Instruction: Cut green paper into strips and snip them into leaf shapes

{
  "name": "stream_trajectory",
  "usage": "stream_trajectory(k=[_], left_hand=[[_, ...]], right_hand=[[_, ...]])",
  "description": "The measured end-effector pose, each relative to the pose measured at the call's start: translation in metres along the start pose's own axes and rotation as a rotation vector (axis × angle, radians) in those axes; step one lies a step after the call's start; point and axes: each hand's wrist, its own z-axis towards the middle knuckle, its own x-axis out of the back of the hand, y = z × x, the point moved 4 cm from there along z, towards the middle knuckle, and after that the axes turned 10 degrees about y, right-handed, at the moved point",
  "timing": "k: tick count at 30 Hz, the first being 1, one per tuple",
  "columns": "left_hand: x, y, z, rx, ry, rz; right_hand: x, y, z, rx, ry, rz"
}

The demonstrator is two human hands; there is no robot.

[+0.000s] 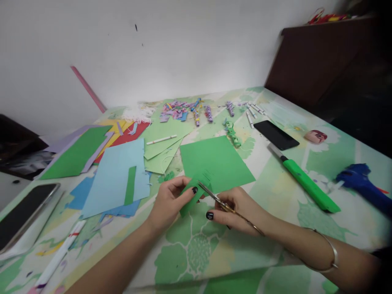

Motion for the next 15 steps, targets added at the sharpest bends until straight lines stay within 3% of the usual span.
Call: stream_trajectory(k=[15], left_hand=[[0.0008, -0.0069, -0.0001, -0.006, 0.028, 0.021]], right_hand=[[-0.0043, 0.0011, 0.0006, -0.046, -0.006, 0.066]])
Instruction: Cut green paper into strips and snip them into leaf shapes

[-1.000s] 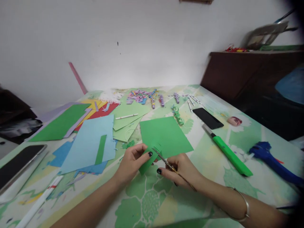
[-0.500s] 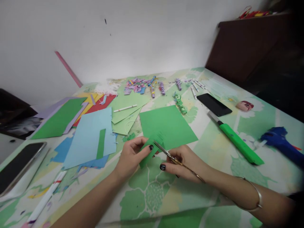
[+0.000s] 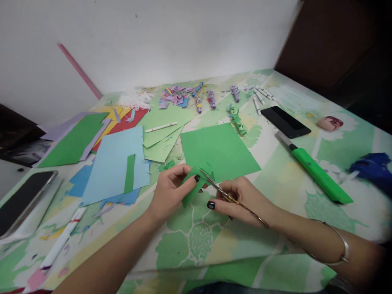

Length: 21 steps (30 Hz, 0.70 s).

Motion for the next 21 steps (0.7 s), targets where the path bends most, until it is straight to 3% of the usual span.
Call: stream_trajectory(k=[21], left_hand=[[0.0019, 0.0042, 0.0005, -0.041, 0.019, 0.091]], right_hand=[[-0.0021, -0.0007, 0.0017, -0.022, -0.019, -0.03]])
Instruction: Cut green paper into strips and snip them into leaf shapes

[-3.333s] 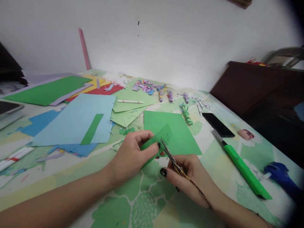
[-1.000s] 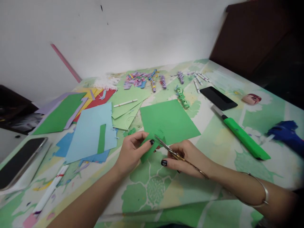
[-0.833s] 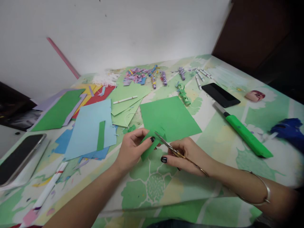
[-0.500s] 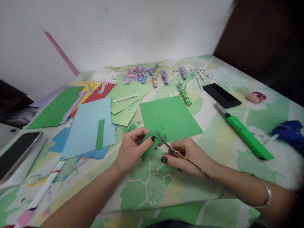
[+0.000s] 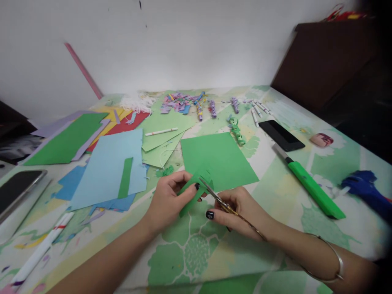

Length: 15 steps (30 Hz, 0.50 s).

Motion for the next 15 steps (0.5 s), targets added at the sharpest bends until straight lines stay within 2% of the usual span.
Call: stream_trajectory(k=[15], left_hand=[[0.0002, 0.0012, 0.001, -0.031, 0.005, 0.032]], right_hand=[[-0.0009, 0.0009, 0.0011, 0.032, 0.031, -0.054]])
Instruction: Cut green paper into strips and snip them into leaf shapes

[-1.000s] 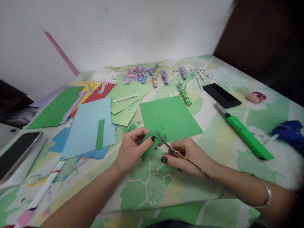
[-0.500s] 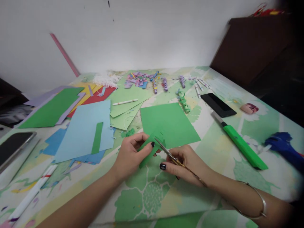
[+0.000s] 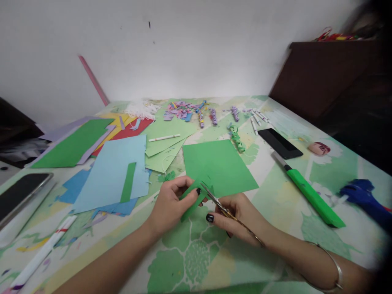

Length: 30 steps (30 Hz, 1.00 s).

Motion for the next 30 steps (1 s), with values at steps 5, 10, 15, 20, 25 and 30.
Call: stream_trajectory(k=[5, 10, 15, 20, 25, 30], left_hand=[[-0.0006, 0.0012, 0.0009, -0.014, -0.011, -0.023], [-0.0012, 0.002, 0.0018, -0.028, -0.012, -0.024], [-0.0022, 0.0019, 0.0009, -0.027, -0.028, -0.059], [-0.002, 0.0015, -0.0001, -0.018, -0.035, -0.082], [-0.0018, 0.0019, -0.0001, -0.003, -0.037, -0.094], [-0.0021, 0.0029, -0.0002, -0.002, -0.035, -0.085]], right_hand=[[0.0005, 0.0007, 0.0003, 0.007, 0.017, -0.016], [0.0002, 0.0009, 0.0006, 0.02, 0.032, -0.038], [0.0009, 0.0003, 0.0012, 0.032, 0.053, -0.078], [0.0015, -0.0002, 0.0019, 0.026, 0.07, -0.114], [0.0019, -0.0012, 0.0048, 0.034, 0.083, -0.132], [0.0022, -0.0009, 0.0064, 0.029, 0.093, -0.143]])
